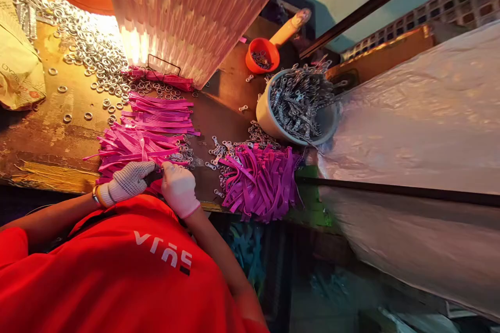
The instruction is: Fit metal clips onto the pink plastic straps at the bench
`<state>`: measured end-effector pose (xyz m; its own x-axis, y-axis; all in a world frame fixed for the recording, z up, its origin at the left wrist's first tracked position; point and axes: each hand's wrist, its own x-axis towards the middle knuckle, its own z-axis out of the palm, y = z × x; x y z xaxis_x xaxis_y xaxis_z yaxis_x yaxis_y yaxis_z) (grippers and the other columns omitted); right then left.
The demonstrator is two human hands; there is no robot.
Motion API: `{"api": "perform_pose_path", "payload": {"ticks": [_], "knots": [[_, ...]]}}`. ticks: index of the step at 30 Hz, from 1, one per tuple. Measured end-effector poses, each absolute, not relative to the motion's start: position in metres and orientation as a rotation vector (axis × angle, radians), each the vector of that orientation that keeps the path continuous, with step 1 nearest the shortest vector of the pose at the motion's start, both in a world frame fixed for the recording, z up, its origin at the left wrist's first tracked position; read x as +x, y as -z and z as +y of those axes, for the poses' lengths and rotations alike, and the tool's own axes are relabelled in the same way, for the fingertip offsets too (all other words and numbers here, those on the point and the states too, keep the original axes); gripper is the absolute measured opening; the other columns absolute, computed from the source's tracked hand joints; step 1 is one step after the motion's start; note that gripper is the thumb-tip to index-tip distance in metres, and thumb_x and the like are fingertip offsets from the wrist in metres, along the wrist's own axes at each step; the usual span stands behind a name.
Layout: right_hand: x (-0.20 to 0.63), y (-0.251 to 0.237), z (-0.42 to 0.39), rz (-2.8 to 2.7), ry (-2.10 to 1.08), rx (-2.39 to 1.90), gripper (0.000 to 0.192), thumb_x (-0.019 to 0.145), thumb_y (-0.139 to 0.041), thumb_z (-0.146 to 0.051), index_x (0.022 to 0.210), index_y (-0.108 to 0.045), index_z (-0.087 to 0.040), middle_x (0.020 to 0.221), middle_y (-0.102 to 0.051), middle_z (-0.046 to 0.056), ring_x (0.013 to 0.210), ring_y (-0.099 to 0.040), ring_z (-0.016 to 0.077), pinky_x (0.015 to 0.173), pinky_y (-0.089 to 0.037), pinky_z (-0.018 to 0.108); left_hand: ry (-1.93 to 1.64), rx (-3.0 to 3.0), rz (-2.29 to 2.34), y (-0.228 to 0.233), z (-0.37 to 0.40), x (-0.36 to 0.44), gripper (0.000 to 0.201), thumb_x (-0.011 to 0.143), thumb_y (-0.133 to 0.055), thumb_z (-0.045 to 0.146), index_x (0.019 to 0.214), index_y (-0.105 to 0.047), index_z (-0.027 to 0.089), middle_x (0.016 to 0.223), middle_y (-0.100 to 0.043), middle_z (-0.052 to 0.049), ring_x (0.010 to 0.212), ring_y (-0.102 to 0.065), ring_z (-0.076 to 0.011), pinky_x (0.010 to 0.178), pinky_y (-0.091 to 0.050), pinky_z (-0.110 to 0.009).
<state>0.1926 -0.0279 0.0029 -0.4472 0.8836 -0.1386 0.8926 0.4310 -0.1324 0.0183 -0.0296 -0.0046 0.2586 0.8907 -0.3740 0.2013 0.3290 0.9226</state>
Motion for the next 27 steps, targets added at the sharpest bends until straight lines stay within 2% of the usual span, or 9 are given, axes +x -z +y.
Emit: {"api": "perform_pose_path", "payload": {"ticks": [4,9,12,15,17,19,21,24,27], "knots": [[0.190,-0.007,-0.027,2.563,0.275,1.697,0.029,0.104,-0.044,-0.019,0.114,-0.070,-0.015,0.091,-0.076,0.009,0.077,-0.066,0.0196,0.067,-0.036,0.030,-0.560,1.507,1.289,0.012,-0.032,0.021,0.025,0.096,-0.052,0.031,0.078,-0.061,0.015,0.077,-0.065,-0.006,0.070,-0.053,-0.0171,0.064,-0.036,-0.029],[0.187,-0.004,-0.025,2.587,0.346,1.741,0.028,0.104,-0.045,-0.020,0.114,-0.070,-0.015,0.092,-0.077,0.010,0.080,-0.068,0.0199,0.072,-0.041,0.029,-0.524,1.483,1.225,0.021,-0.029,0.018,0.009,0.084,-0.060,0.023,0.079,-0.062,0.016,0.077,-0.065,-0.008,0.066,-0.053,-0.0173,0.062,-0.036,-0.030],[0.188,-0.003,-0.026,2.617,0.466,1.807,0.030,0.105,-0.044,-0.020,0.120,-0.068,-0.015,0.100,-0.078,0.011,0.089,-0.070,0.0215,0.080,-0.046,0.029,-0.492,1.154,1.037,0.024,-0.032,0.013,0.015,0.086,-0.057,0.029,0.083,-0.063,0.015,0.061,-0.055,-0.002,0.051,-0.044,-0.0133,0.050,-0.032,-0.026],[0.192,-0.012,-0.025,2.635,0.679,1.746,0.036,0.102,-0.049,-0.021,0.136,-0.060,-0.014,0.116,-0.076,0.013,0.102,-0.070,0.0225,0.089,-0.048,0.031,-0.532,0.938,1.031,0.021,-0.036,0.011,0.028,0.092,-0.056,0.042,0.088,-0.063,0.015,0.052,-0.044,0.004,0.042,-0.035,-0.0100,0.043,-0.024,-0.024],[0.195,-0.021,-0.020,2.544,0.820,1.659,0.049,0.099,-0.059,-0.028,0.145,-0.052,-0.012,0.118,-0.076,0.013,0.103,-0.071,0.0229,0.088,-0.049,0.030,-0.591,0.923,1.092,0.015,-0.038,0.012,0.034,0.091,-0.061,0.048,0.085,-0.063,0.014,0.054,-0.047,0.003,0.044,-0.037,-0.0088,0.043,-0.024,-0.023],[0.196,-0.029,-0.014,2.401,0.848,1.615,0.058,0.096,-0.064,-0.035,0.148,-0.048,-0.013,0.111,-0.078,0.011,0.098,-0.073,0.0232,0.081,-0.049,0.029,-0.611,1.034,1.135,0.007,-0.039,0.014,0.037,0.091,-0.063,0.049,0.081,-0.064,0.013,0.056,-0.052,0.001,0.048,-0.041,-0.0087,0.046,-0.027,-0.022],[0.195,-0.032,-0.009,2.306,0.768,1.593,0.050,0.098,-0.061,-0.037,0.142,-0.053,-0.015,0.104,-0.079,0.009,0.094,-0.074,0.0229,0.075,-0.046,0.028,-0.619,1.155,1.171,0.002,-0.038,0.017,0.037,0.094,-0.060,0.046,0.078,-0.065,0.013,0.057,-0.054,0.000,0.051,-0.042,-0.0092,0.049,-0.030,-0.022],[0.192,-0.030,-0.008,2.301,0.621,1.506,0.031,0.102,-0.051,-0.035,0.124,-0.062,-0.015,0.094,-0.079,0.009,0.089,-0.074,0.0227,0.069,-0.042,0.028,-0.635,1.303,1.246,0.002,-0.037,0.019,0.035,0.095,-0.056,0.039,0.073,-0.063,0.013,0.059,-0.057,0.000,0.056,-0.044,-0.0101,0.052,-0.030,-0.022],[0.191,-0.024,-0.010,2.363,0.501,1.353,0.031,0.103,-0.047,-0.035,0.111,-0.065,-0.011,0.089,-0.077,0.013,0.085,-0.074,0.0253,0.065,-0.039,0.030,-0.601,1.437,1.289,0.010,-0.037,0.020,0.031,0.095,-0.053,0.031,0.073,-0.064,0.013,0.064,-0.061,-0.002,0.060,-0.048,-0.0110,0.055,-0.033,-0.022]]}}
